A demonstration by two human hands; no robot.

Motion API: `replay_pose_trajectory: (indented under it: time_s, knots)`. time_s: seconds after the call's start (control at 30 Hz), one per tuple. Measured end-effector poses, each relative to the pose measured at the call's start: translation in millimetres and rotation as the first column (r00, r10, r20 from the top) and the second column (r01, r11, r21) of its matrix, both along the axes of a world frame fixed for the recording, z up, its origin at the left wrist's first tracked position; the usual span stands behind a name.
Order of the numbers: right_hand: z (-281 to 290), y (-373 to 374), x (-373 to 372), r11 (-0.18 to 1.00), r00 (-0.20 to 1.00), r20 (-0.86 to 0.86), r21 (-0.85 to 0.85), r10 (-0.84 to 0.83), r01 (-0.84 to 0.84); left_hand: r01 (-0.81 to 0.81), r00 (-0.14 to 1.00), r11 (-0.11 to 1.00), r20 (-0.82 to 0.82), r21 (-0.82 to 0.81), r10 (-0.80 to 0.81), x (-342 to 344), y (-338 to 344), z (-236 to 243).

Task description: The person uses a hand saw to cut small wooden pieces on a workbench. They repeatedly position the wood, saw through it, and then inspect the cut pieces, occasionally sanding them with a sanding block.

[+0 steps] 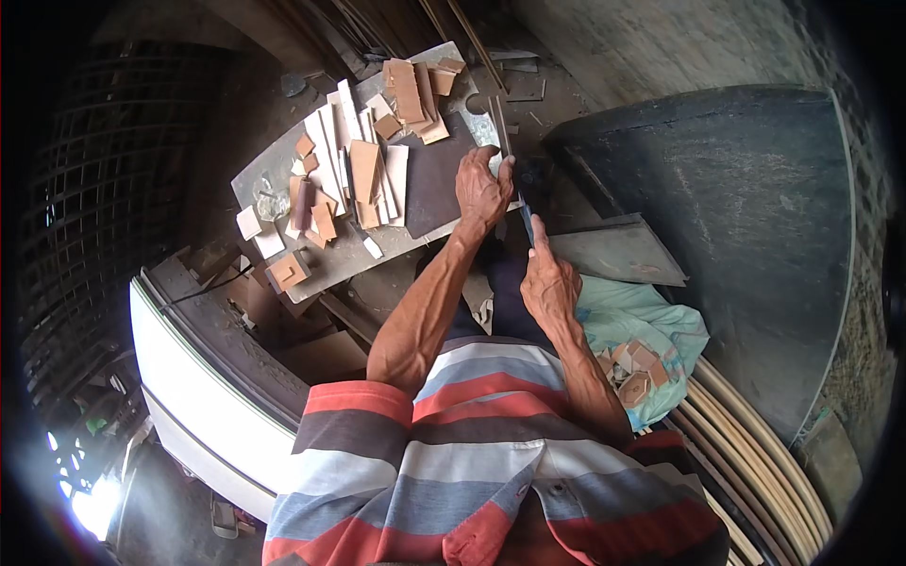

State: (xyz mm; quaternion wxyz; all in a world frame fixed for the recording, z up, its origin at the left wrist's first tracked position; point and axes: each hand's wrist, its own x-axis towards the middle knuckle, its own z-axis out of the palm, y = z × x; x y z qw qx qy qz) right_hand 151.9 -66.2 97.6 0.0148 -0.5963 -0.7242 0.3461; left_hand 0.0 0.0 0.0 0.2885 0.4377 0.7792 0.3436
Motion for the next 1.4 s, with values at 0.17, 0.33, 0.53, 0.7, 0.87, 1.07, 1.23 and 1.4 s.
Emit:
replay_pose_trajectory:
  time_s: [0.17, 0.33, 0.53, 0.7, 0.87, 1.07, 1.23, 1.4]
  knots:
    - [9.2, -7.7, 18.4, 0.982, 0.988, -0.063, 0.136, 0.144, -0.134, -0.451, 0.860, 0.891, 0.243, -0.044, 0.448, 4.5, 1.3, 13.2]
    - [28.8, -2.4, 20.0, 0.969, 0.960, -0.161, 0.131, 0.231, -0.211, -0.515, 0.848, 0.854, 0.188, 0.073, 0.496, -26.9, -20.2, 26.2]
    - [35.2, -14.5, 43.6, 0.899, 0.862, -0.257, 0.119, 0.438, -0.421, -0.788, 0.613, 0.596, 0.276, 0.153, 0.740, -97.5, -73.4, 52.4]
    - [24.1, -27.7, 64.0, 0.912, 0.895, -0.238, -0.069, 0.378, -0.403, -0.884, 0.462, 0.394, 0.331, 0.253, 0.823, -142.0, -165.3, 31.7]
    - [28.9, -24.4, -8.7, 0.929, 0.867, -0.497, -0.302, 0.038, -0.214, -0.953, 0.060, 0.248, 0.695, -0.172, 0.716, -134.2, -228.7, 38.5]
    - [5.1, -33.0, -135.4, 0.848, 0.775, -0.632, -0.423, -0.024, -0.318, -0.945, -0.123, 0.170, 0.787, -0.279, 0.605, -143.5, -262.5, 25.1]
    - [-19.6, -56.8, -186.8, 0.840, 0.772, -0.622, -0.483, -0.130, -0.248, -0.923, -0.140, 0.190, 0.752, -0.335, 0.645, -162.9, -279.2, 14.2]
    - [-35.6, -76.9, -211.9, 0.956, 0.897, -0.431, -0.207, 0.104, -0.210, -0.907, -0.122, 0.234, 0.749, -0.351, 0.651, -173.7, -283.9, 4.9]
